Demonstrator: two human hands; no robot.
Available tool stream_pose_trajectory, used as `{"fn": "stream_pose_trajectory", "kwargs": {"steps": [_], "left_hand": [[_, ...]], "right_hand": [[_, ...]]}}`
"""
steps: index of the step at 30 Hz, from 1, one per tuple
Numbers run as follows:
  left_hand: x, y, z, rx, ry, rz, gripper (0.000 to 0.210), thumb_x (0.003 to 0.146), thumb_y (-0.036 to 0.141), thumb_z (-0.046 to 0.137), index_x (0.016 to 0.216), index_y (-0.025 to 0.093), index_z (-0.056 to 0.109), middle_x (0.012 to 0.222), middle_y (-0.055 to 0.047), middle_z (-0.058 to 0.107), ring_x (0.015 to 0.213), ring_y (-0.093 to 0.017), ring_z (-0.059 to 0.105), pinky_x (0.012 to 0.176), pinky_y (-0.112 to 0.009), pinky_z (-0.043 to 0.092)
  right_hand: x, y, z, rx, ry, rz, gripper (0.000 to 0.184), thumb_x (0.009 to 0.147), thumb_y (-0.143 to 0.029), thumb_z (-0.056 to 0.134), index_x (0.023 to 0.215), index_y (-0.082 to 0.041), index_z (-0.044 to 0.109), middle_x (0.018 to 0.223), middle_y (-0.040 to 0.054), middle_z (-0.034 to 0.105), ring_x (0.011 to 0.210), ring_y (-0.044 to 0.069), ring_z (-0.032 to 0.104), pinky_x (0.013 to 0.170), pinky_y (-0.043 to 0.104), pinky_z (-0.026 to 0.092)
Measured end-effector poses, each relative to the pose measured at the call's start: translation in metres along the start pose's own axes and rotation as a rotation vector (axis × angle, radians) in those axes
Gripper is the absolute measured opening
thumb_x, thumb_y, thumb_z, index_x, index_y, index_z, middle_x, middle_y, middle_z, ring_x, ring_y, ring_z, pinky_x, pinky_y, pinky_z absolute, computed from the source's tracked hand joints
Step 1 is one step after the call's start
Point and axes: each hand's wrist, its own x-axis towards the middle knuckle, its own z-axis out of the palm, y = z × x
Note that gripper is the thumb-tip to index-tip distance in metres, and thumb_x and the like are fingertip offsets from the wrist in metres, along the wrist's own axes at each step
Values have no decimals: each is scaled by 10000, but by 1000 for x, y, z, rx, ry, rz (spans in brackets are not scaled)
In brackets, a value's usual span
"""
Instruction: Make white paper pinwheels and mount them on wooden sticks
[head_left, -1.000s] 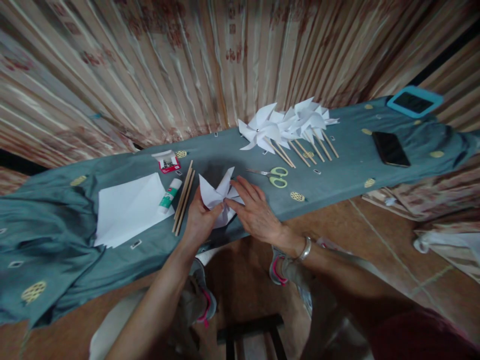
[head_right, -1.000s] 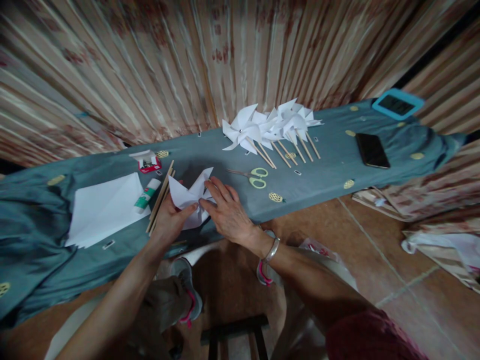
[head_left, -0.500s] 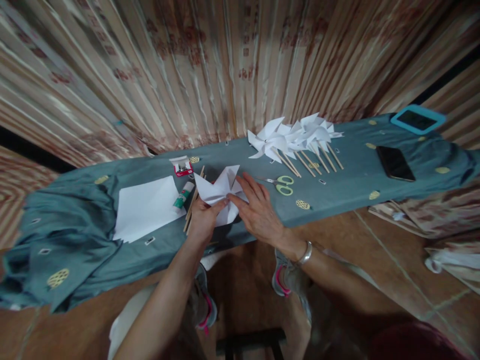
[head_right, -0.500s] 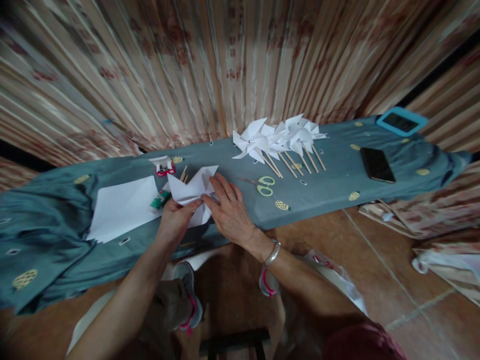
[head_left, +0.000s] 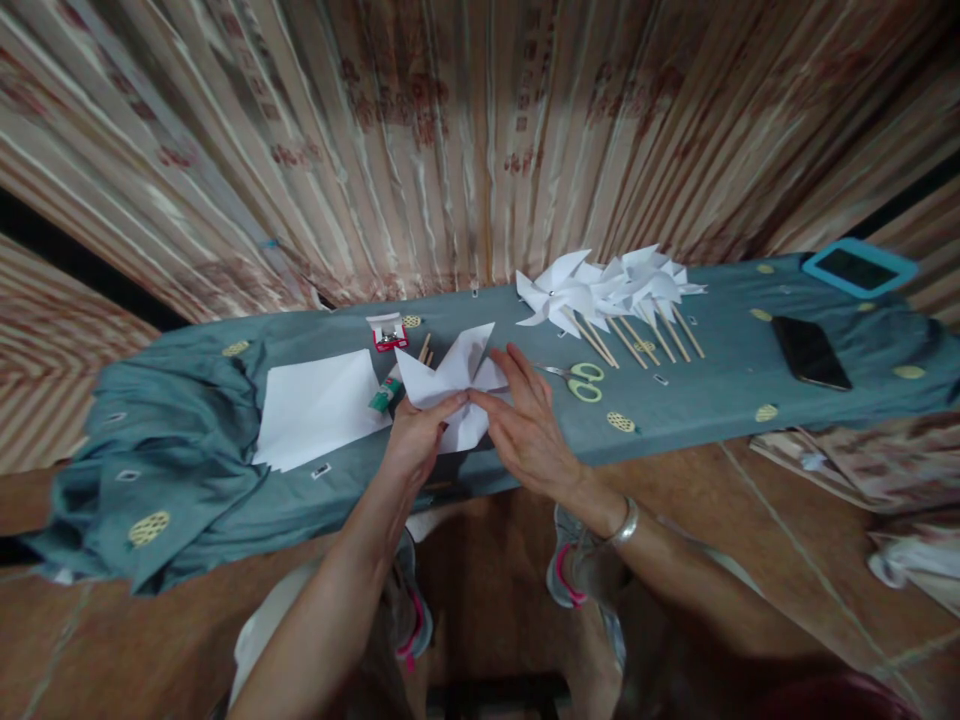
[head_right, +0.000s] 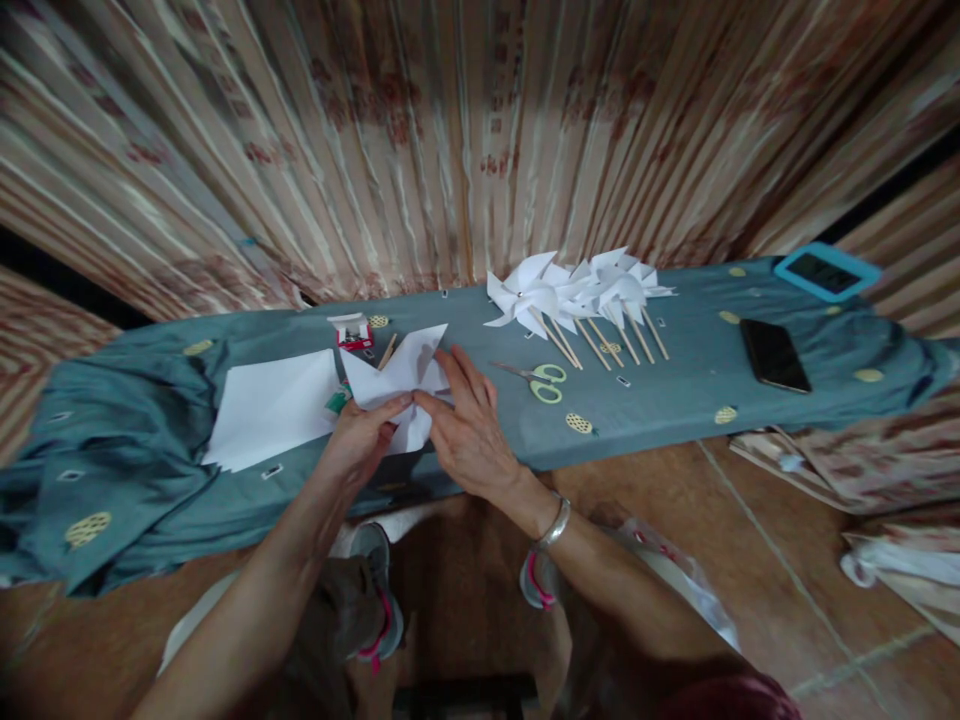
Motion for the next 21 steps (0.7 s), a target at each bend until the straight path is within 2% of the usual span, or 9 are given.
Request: {"fn": "stream_pose_trajectory", "kwargs": {"steps": [11, 16, 21], "left_hand": [[2, 0, 0, -57, 1, 48, 417, 465, 245, 877, 832, 126, 719, 803, -63, 763, 820, -224, 707, 814, -345, 543], [3, 1, 1, -79, -21, 53, 379, 461, 212, 879, 790, 116, 717, 775, -66, 757, 759, -208, 701, 775, -342, 542], [6, 0, -3, -31, 10, 98, 336, 453, 192, 873, 736, 123, 707, 724, -28, 739, 663, -152, 664, 727, -294, 527]], "right_hand": [[10, -4, 1, 83, 63, 91, 363, 880, -102, 420, 1088, -229, 689, 1549, 53, 316, 1484, 262, 152, 1151, 517, 254], [14, -2, 5, 115, 50, 140, 338, 885, -123, 438, 1074, -227, 698, 1561, 43, 303, 1488, 272, 141, 1160, 516, 237], [19, -4, 8, 245, 118, 184, 329, 878, -128, 437, 984, -251, 724, 1523, 9, 376, 1482, 253, 175, 1177, 503, 209]]}}
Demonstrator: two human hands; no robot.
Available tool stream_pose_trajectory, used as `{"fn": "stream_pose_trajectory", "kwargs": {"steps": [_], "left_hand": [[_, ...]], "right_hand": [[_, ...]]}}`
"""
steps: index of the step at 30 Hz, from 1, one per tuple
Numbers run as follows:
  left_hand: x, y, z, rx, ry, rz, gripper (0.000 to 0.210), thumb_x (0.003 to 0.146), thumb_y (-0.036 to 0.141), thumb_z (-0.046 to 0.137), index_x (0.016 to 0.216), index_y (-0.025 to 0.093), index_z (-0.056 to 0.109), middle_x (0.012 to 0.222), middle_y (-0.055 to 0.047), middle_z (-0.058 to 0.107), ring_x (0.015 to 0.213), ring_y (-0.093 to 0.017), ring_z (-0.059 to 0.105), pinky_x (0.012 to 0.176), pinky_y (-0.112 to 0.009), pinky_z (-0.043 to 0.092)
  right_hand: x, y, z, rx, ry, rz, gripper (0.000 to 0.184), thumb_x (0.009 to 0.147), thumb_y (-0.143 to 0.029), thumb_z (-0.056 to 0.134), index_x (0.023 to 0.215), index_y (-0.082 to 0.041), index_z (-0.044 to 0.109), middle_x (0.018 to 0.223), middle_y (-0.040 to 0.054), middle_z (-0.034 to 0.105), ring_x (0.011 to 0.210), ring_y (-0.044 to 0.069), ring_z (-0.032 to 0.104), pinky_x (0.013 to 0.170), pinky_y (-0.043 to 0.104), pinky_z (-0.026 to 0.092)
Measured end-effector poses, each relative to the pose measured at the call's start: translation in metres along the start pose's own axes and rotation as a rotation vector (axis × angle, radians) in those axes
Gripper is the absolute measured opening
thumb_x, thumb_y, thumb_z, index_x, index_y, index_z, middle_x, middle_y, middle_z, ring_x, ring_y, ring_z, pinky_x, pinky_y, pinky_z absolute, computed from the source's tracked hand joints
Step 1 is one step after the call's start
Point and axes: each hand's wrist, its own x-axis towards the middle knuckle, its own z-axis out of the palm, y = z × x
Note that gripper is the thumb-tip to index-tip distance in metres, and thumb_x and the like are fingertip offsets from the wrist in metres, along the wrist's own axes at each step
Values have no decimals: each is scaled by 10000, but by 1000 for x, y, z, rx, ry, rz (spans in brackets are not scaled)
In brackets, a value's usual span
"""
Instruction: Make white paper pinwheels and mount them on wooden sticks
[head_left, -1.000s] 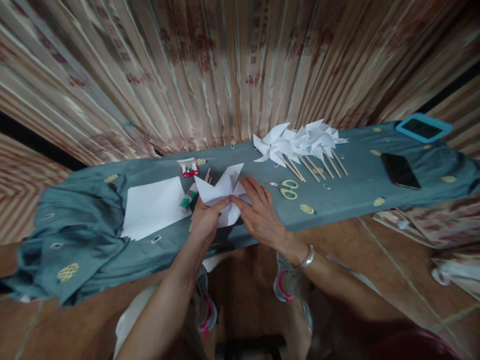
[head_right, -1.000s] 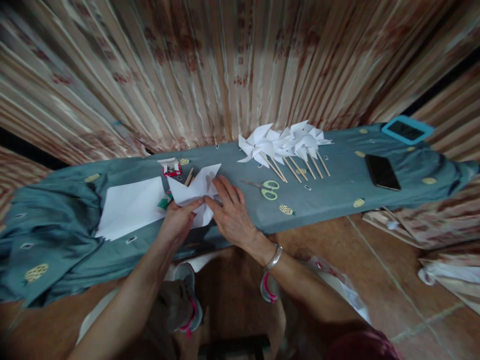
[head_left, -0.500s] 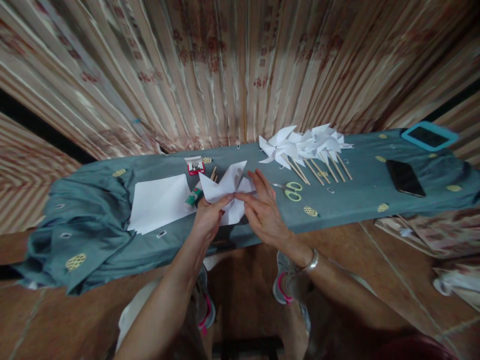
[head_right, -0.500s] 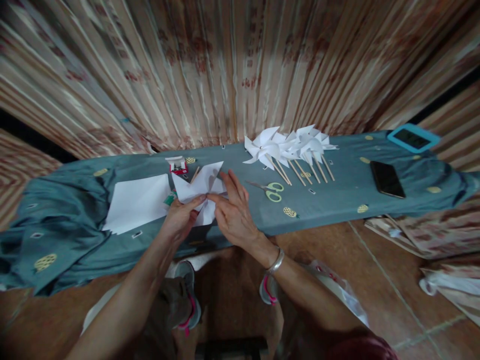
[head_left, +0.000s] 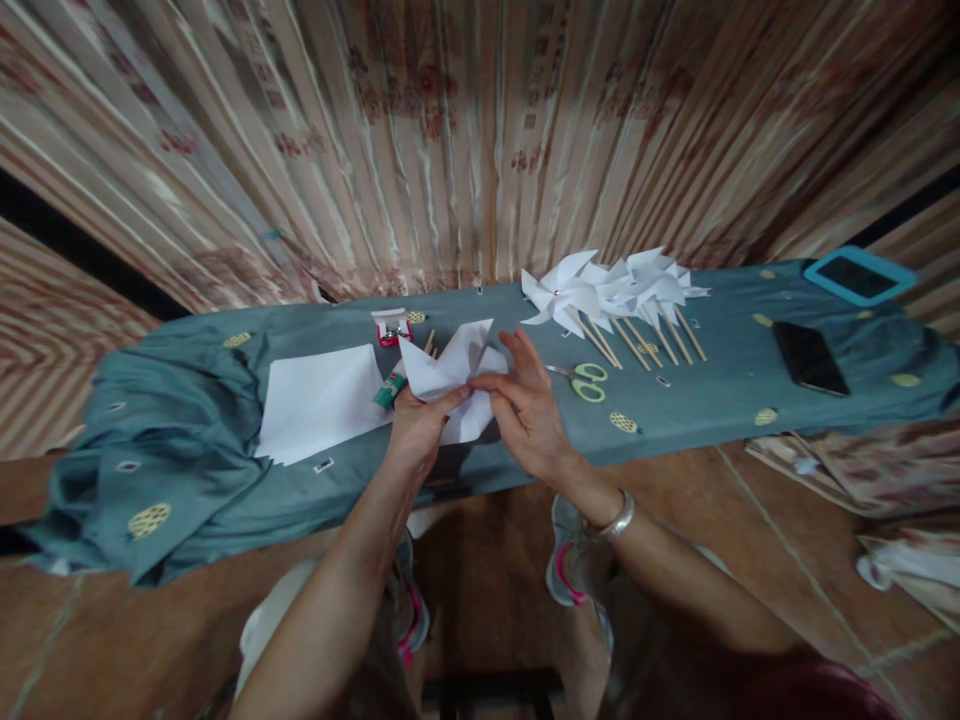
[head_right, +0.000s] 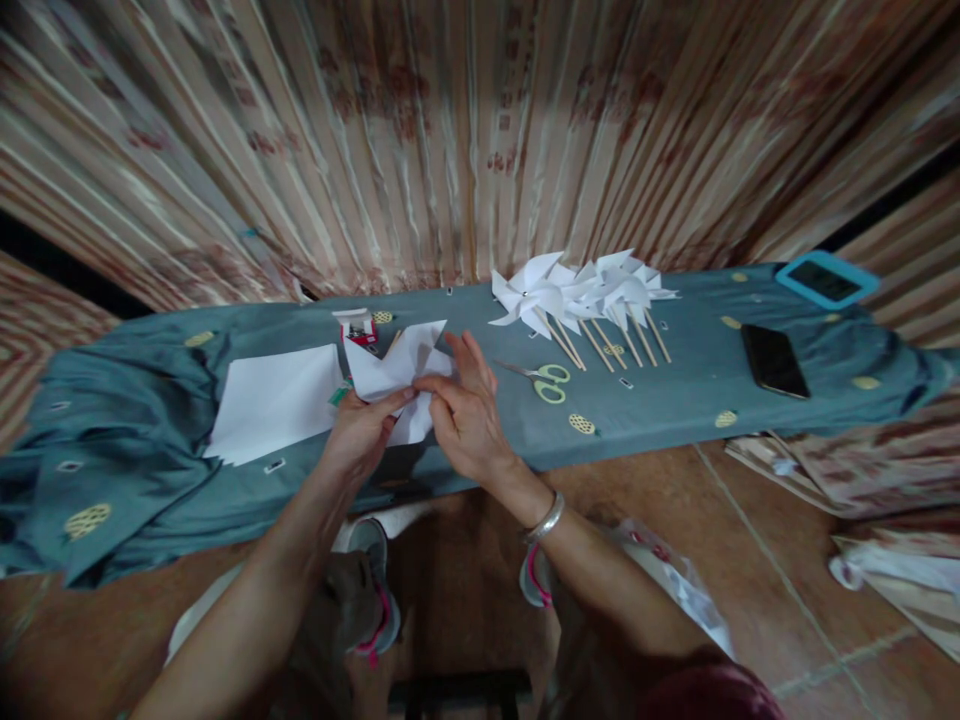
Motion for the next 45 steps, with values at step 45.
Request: {"fn": "stream_pose_trajectory", "kwargs": {"steps": [45], "left_hand": [[20, -19, -8, 404, 69, 120, 742, 509, 313, 825, 1200, 133, 622, 973, -71, 718, 869, -252, 673, 782, -352, 525]], "right_hand": [[28, 34, 2, 741, -204, 576, 499, 604, -312, 811, 1040, -211, 589, 851, -3, 714, 731, 180, 669, 664, 301, 553]]}}
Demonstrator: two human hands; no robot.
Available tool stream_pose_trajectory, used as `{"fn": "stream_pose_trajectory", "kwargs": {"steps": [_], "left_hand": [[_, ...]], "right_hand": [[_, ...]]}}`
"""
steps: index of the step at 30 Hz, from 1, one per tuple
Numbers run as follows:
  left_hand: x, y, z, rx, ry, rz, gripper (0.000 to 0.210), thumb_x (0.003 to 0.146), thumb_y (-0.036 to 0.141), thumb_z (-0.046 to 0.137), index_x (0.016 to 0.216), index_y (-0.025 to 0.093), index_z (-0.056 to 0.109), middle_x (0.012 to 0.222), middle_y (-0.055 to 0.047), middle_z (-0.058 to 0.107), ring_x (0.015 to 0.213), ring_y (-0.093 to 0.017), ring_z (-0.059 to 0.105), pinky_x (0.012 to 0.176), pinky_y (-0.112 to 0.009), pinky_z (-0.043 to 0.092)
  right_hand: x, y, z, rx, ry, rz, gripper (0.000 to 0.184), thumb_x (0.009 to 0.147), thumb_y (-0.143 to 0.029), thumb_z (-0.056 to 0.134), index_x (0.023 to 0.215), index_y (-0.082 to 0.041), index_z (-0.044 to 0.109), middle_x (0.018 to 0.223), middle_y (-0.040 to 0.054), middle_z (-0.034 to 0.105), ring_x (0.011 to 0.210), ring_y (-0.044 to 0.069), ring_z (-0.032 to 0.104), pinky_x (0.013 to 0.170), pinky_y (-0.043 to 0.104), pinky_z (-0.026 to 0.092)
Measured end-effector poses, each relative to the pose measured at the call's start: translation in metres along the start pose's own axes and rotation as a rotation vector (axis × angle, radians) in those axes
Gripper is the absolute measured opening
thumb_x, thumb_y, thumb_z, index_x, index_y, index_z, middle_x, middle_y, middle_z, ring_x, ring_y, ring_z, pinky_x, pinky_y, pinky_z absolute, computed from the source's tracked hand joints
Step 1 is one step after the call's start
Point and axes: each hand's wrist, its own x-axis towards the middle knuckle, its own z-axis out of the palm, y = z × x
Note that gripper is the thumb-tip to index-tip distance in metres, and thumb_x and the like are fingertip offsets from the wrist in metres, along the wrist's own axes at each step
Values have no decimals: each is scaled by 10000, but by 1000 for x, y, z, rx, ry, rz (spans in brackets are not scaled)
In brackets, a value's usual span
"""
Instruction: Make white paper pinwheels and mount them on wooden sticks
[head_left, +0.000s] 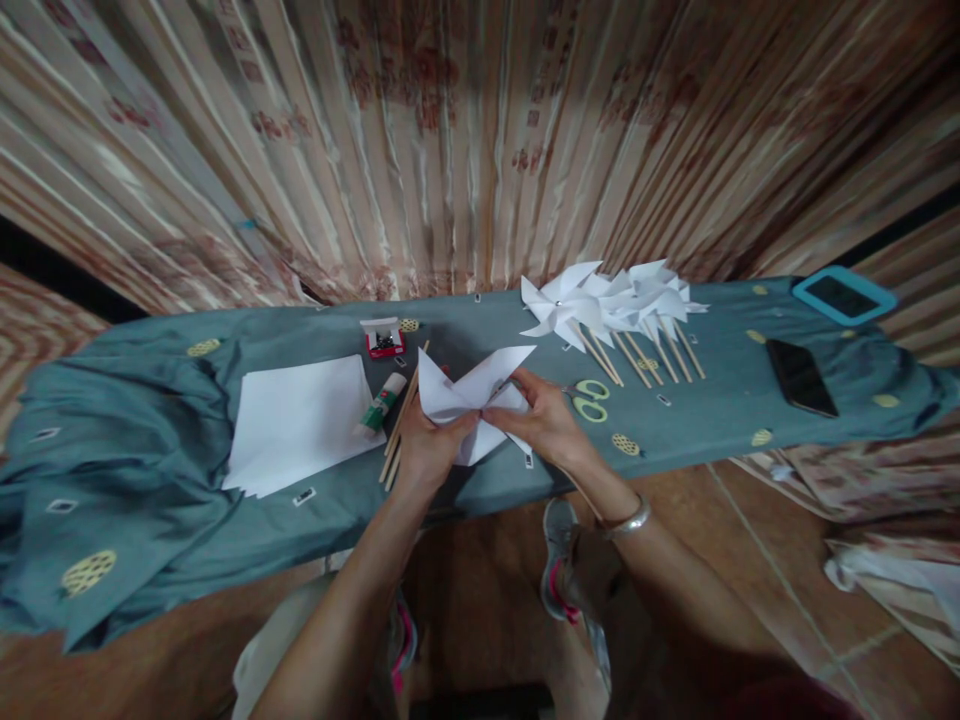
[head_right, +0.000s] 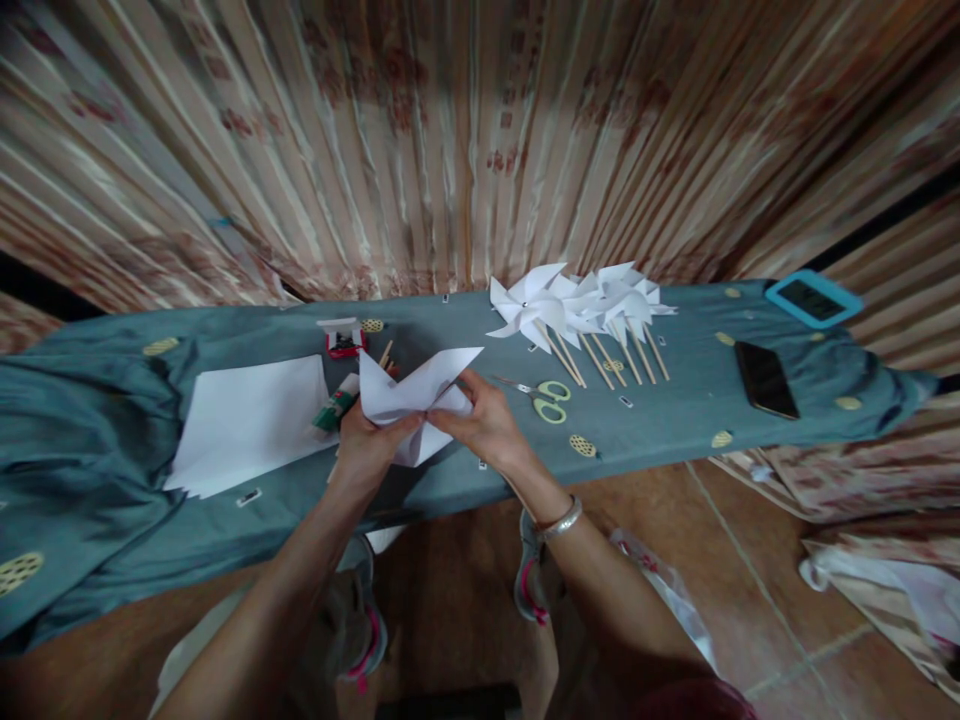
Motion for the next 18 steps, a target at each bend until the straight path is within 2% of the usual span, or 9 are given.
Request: {"fn": "stream_pose_trajectory", "kwargs": {"steps": [9, 14, 18], "left_hand": [[2, 1, -1, -30, 20, -2, 690, 463, 265, 859, 1115, 142, 668, 937, -50, 723, 825, -219, 675, 746, -302, 518], [1, 0, -1, -74, -9, -36, 664, 476, 266, 849, 1104, 147, 669, 855, -31, 730, 765, -210, 672, 703, -294, 515], [0, -5, -4, -96, -20, -42, 671, 482, 294, 853, 1111, 151, 666, 860, -36, 730, 783, -221, 675, 730, -311, 515]], "right_hand": [[0, 2, 0, -20, 5, 6, 505, 607, -312, 788, 1067, -204, 609, 889, 12, 717, 773, 209, 672, 689, 324, 547], [-2, 2, 3, -39, 36, 1, 467, 614, -287, 768, 1045, -194, 612, 819, 2, 703, 690, 177, 642, 630, 300, 533], [-4, 3, 5, -38, 50, -16, 456, 618, -294, 779, 1029, -188, 614, 809, 1, 704, 671, 168, 636, 629, 298, 534]]}}
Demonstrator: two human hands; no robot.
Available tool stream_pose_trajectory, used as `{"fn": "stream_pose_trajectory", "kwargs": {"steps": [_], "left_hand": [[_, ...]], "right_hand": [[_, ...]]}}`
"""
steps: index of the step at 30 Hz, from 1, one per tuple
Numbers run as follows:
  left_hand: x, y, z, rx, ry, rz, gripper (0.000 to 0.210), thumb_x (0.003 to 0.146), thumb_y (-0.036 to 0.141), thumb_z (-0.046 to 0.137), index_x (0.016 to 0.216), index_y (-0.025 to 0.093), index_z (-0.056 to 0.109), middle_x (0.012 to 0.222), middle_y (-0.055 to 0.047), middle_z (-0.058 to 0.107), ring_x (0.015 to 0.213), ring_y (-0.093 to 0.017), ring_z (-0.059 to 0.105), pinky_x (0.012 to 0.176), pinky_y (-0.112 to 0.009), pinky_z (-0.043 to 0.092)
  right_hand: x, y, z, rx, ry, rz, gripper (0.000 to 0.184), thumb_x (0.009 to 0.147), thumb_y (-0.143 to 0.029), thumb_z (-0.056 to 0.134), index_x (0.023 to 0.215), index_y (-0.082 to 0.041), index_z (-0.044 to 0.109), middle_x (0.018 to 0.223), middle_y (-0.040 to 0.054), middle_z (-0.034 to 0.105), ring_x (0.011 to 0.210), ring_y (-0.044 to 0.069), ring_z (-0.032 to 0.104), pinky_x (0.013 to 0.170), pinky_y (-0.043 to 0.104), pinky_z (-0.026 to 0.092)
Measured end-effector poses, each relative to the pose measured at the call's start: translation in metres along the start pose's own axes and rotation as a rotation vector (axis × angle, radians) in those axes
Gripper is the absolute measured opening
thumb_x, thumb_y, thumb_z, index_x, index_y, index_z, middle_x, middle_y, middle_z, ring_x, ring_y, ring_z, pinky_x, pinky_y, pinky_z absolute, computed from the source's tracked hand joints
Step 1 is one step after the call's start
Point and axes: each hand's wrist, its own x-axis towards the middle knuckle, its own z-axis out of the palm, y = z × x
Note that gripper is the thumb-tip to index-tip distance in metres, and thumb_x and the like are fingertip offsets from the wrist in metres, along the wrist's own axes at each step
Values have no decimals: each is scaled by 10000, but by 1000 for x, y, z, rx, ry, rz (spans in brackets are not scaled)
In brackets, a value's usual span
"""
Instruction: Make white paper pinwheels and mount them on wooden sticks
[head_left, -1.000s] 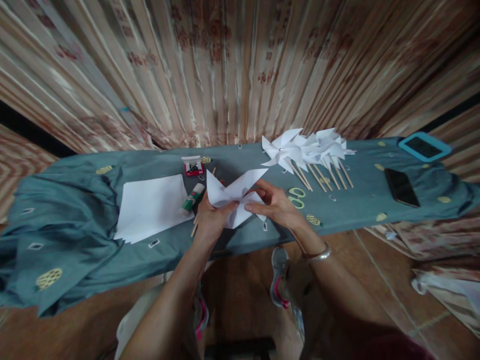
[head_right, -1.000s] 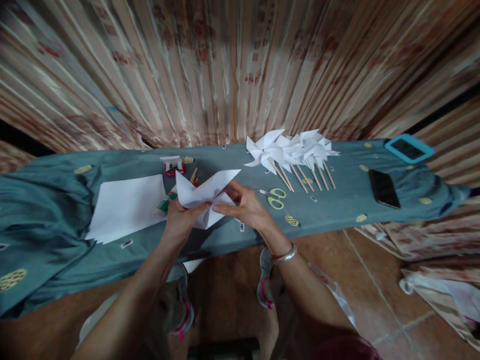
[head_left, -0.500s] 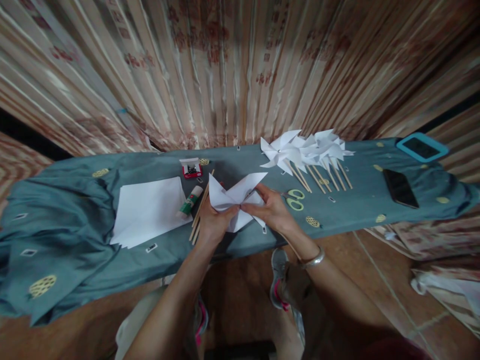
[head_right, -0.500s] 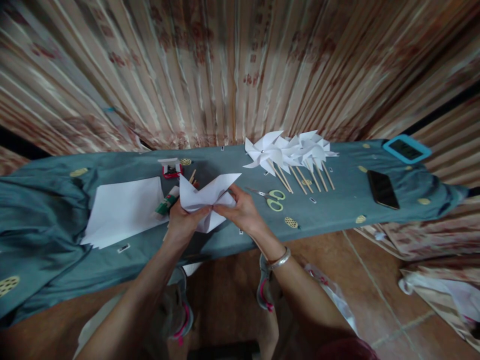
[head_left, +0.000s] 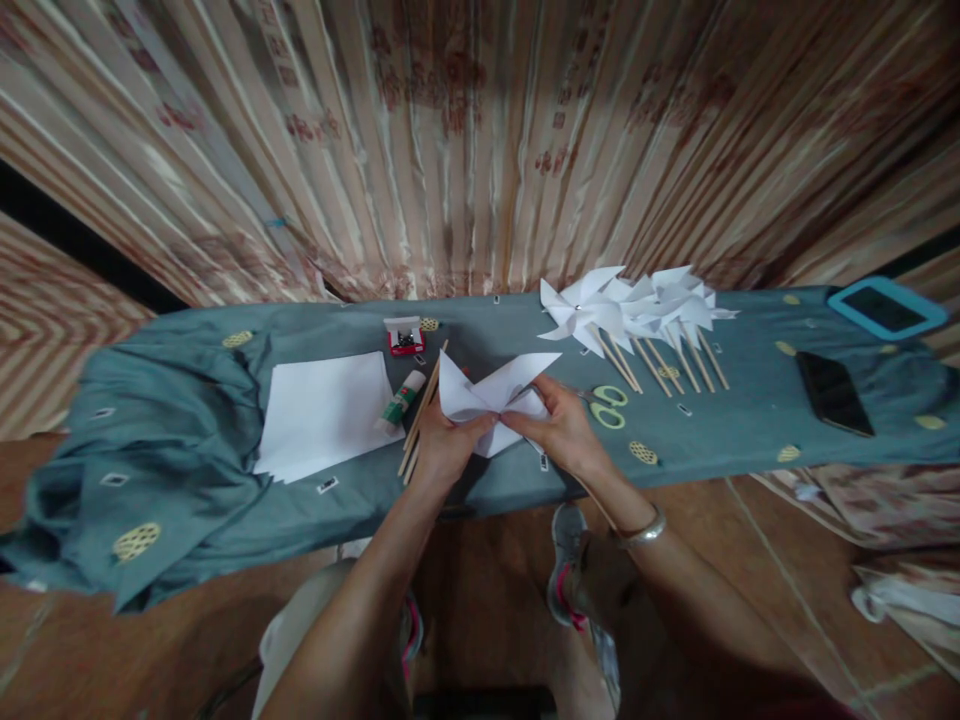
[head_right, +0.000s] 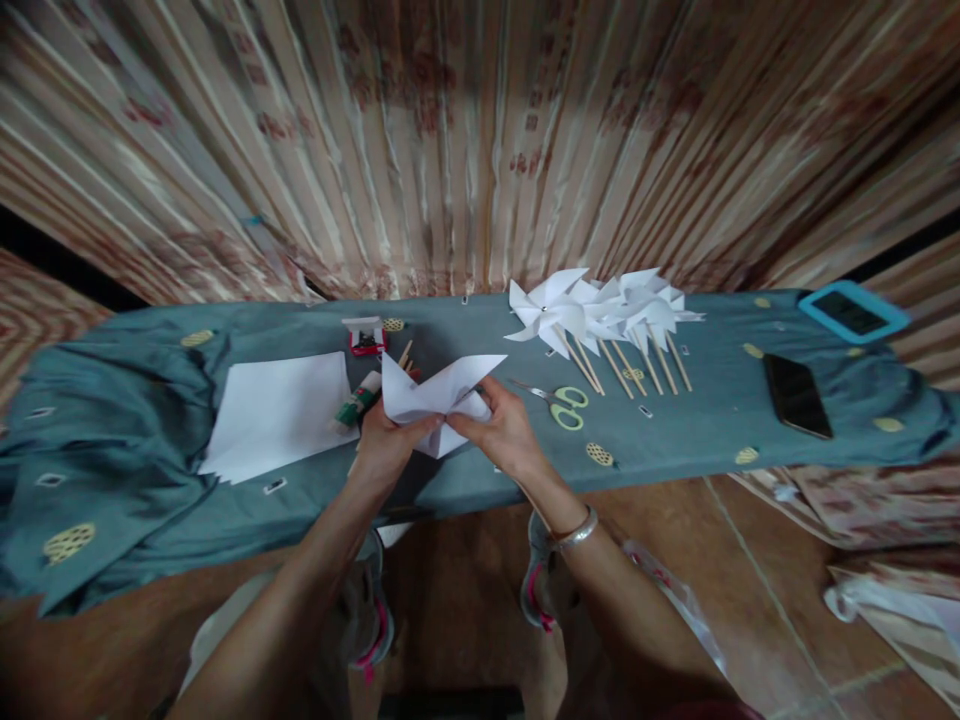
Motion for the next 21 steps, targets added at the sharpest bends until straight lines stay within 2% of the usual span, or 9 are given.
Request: {"fn": "stream_pose_trajectory", "kwargs": {"steps": [5, 8, 11, 13, 15, 17, 18, 21], "left_hand": [[0, -3, -4, 12, 2, 30, 620, 506, 269, 853, 1093, 168, 682, 901, -52, 738, 832, -232, 682, 755, -321, 520], [0, 5, -5, -25, 39, 4, 619, 489, 243, 860, 1077, 160, 684, 895, -51, 740, 789, -214, 681, 729, -313, 524], [3, 23, -13, -169, 98, -55, 493, 451, 215, 859, 911, 129, 705, 793, -37, 736, 690, -185, 667, 697, -307, 530], [8, 37, -26, -286, 168, -23, 380, 452, 203, 848, 793, 128, 698, 746, -24, 729, 672, -166, 664, 716, -300, 535], [14, 52, -43, -380, 262, 58, 356, 448, 159, 840, 773, 135, 697, 740, -12, 732, 717, -157, 678, 767, -286, 541], [18, 63, -62, -444, 338, 118, 327, 455, 133, 824, 757, 143, 698, 725, -10, 732, 758, -163, 691, 796, -288, 550], [20, 68, -71, -470, 384, 131, 312, 451, 116, 815, 737, 149, 695, 720, -6, 732, 757, -163, 692, 780, -281, 557], [21, 77, -93, -528, 481, 125, 312, 448, 47, 783, 724, 159, 690, 737, 0, 734, 763, -161, 691, 731, -258, 570]], "right_hand": [[-1, -3, 2, 1, -19, -1, 461, 619, -334, 809, 1021, -202, 627, 843, 13, 732, 721, 190, 665, 671, 325, 556], [4, -5, -2, 77, -39, 29, 528, 622, -435, 816, 1074, -226, 640, 894, 29, 753, 757, 201, 689, 697, 340, 565], [13, -1, -11, 137, 50, -9, 472, 713, -591, 706, 1018, -230, 695, 961, 63, 756, 873, 216, 700, 794, 366, 556], [20, 7, -15, 121, 101, -15, 434, 721, -597, 698, 944, -226, 724, 971, 72, 756, 884, 219, 699, 814, 377, 546], [26, 16, -13, 21, 93, -46, 388, 692, -532, 745, 921, -219, 735, 926, 65, 761, 829, 210, 694, 794, 370, 542], [34, 22, -3, -206, 24, -109, 379, 762, -535, 658, 915, -198, 739, 863, 68, 759, 744, 194, 673, 710, 342, 535], [39, 23, 4, -368, -33, -154, 387, 817, -530, 580, 926, -193, 738, 830, 61, 753, 703, 181, 657, 665, 321, 523], [62, 12, 33, -520, -111, -194, 283, 845, -387, 568, 923, -180, 744, 777, 41, 736, 654, 164, 631, 633, 283, 485]]}}
